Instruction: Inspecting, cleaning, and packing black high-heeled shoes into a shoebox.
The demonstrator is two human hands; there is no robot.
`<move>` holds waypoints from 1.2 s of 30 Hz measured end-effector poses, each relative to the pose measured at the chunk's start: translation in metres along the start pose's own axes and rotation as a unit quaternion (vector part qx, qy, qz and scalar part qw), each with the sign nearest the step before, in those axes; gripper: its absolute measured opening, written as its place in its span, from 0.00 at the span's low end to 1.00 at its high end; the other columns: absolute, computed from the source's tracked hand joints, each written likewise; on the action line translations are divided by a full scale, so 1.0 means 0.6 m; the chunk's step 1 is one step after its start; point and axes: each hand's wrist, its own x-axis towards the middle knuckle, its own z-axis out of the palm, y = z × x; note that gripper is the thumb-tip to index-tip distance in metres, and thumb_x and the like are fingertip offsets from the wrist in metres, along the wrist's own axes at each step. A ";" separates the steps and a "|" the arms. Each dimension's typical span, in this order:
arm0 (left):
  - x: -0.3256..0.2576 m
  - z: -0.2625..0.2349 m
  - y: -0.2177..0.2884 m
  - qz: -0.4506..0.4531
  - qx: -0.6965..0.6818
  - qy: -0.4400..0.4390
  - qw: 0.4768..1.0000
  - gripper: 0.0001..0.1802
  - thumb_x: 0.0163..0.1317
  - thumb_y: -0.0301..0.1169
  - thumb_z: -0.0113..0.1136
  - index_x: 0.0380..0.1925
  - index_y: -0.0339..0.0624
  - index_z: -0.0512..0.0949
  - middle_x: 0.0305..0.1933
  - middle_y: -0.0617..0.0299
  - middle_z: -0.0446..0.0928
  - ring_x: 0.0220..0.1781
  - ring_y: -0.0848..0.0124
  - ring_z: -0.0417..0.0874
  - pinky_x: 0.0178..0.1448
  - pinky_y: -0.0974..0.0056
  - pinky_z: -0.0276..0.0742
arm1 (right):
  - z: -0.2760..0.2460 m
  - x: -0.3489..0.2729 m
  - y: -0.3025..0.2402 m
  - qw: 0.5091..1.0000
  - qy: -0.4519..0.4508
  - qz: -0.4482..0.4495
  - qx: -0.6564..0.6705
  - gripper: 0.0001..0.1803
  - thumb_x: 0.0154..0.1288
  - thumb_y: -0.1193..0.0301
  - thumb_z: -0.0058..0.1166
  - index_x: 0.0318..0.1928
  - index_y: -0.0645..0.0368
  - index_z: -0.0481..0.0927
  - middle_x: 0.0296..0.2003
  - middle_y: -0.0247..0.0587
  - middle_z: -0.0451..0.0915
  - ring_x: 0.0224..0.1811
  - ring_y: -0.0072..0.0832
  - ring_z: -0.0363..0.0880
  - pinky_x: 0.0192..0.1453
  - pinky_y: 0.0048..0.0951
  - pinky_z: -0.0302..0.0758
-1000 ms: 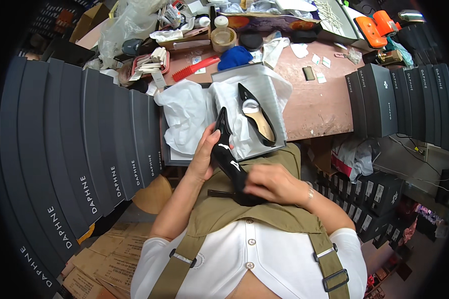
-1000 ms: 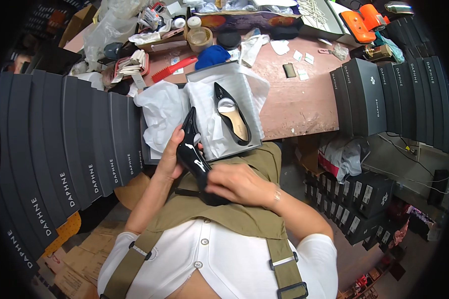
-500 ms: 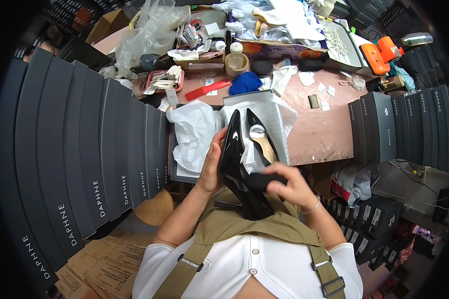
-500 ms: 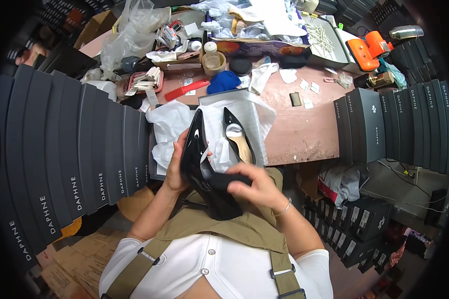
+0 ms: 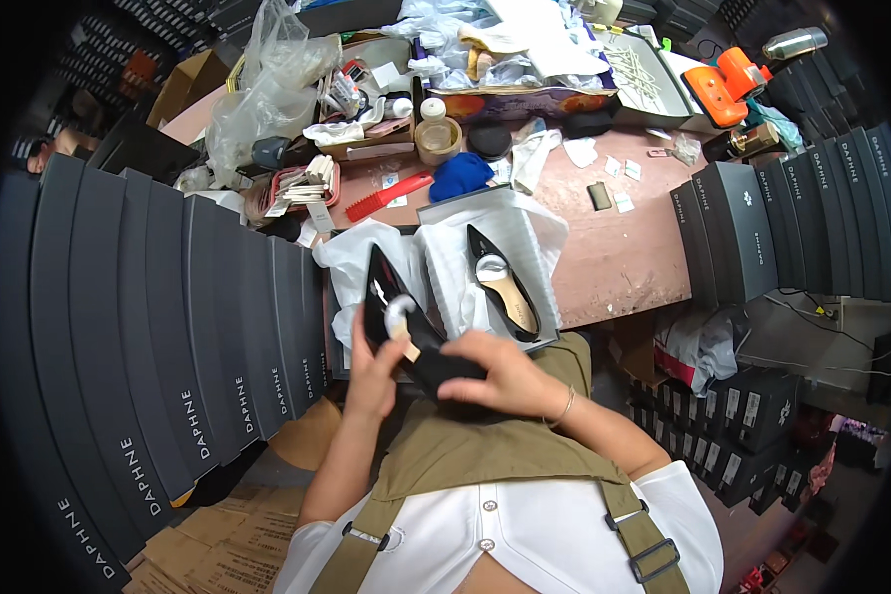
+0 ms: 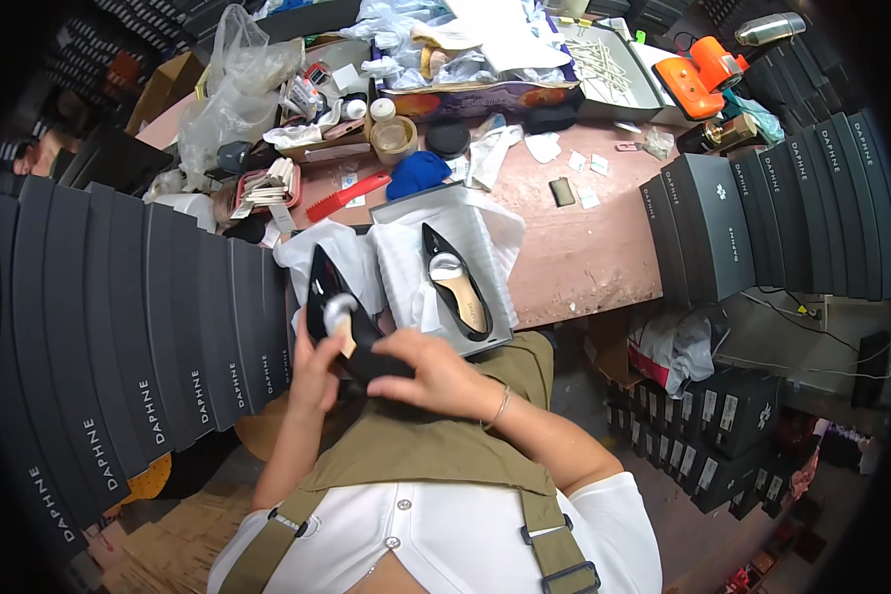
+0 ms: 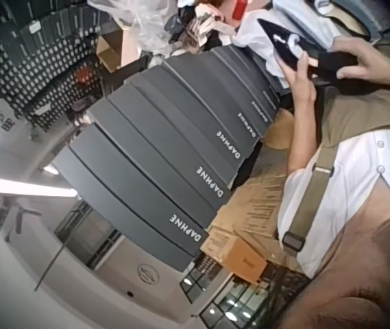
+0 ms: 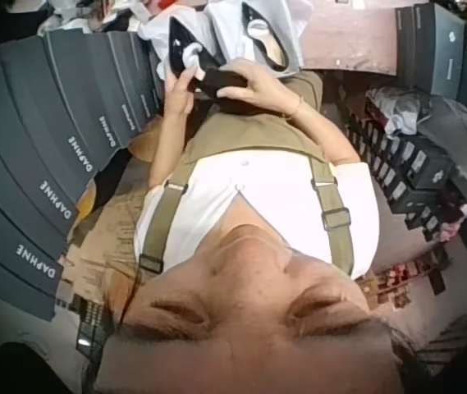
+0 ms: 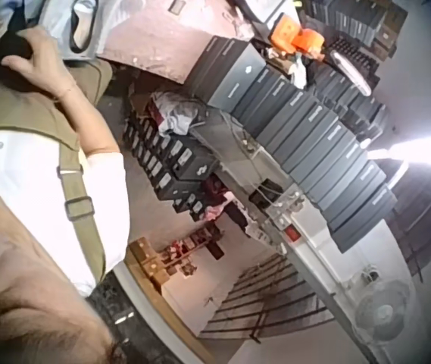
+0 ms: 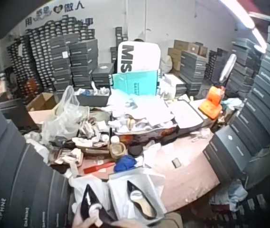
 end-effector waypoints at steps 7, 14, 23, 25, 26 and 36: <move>0.154 -0.124 -0.025 0.105 0.297 0.124 0.941 0.41 0.58 0.32 0.62 0.68 0.37 0.53 0.63 0.48 0.65 0.64 0.60 0.67 0.67 0.59 0.62 | -0.083 -0.051 0.128 0.947 -0.089 0.151 -0.269 0.26 0.52 0.63 0.64 0.51 0.59 0.76 0.45 0.54 0.78 0.46 0.50 0.78 0.50 0.42 0.75; 0.116 0.008 -0.050 0.071 0.127 -0.050 0.988 0.27 0.68 0.35 0.56 0.62 0.33 0.65 0.61 0.55 0.70 0.63 0.70 0.70 0.65 0.65 0.65 | -0.112 -0.074 0.115 0.964 0.177 0.193 -0.043 0.21 0.50 0.80 0.59 0.48 0.63 0.79 0.34 0.40 0.83 0.35 0.28 0.81 0.40 0.29 0.76; 0.132 0.102 -0.056 -0.121 -0.220 -0.152 0.956 0.29 0.66 0.57 0.50 0.48 0.41 0.75 0.49 0.56 0.79 0.53 0.62 0.79 0.62 0.55 0.71 | -0.102 -0.118 0.046 0.834 0.284 0.179 0.438 0.19 0.52 0.82 0.57 0.47 0.64 0.76 0.34 0.36 0.76 0.20 0.19 0.65 0.23 0.21 0.64; 0.121 0.108 -0.033 -0.114 -0.219 -0.130 0.960 0.26 0.66 0.54 0.52 0.46 0.41 0.76 0.45 0.59 0.80 0.49 0.66 0.81 0.58 0.58 0.74 | -0.091 -0.114 0.055 0.820 0.269 0.178 0.473 0.18 0.53 0.82 0.57 0.47 0.64 0.76 0.35 0.36 0.76 0.20 0.19 0.65 0.23 0.21 0.64; 0.117 0.106 -0.025 -0.114 -0.222 -0.121 0.961 0.24 0.67 0.52 0.52 0.46 0.42 0.76 0.44 0.61 0.80 0.48 0.69 0.81 0.55 0.61 0.76 | -0.087 -0.111 0.057 0.812 0.262 0.178 0.490 0.18 0.53 0.82 0.57 0.47 0.63 0.76 0.36 0.37 0.76 0.20 0.19 0.65 0.23 0.21 0.64; 0.082 0.078 -0.019 -0.132 -0.096 -0.032 0.986 0.23 0.68 0.53 0.51 0.51 0.47 0.72 0.50 0.62 0.77 0.52 0.68 0.77 0.56 0.55 0.72 | -0.069 -0.097 0.050 0.882 0.210 0.212 0.364 0.20 0.53 0.79 0.60 0.49 0.65 0.77 0.29 0.35 0.76 0.19 0.18 0.67 0.23 0.21 0.65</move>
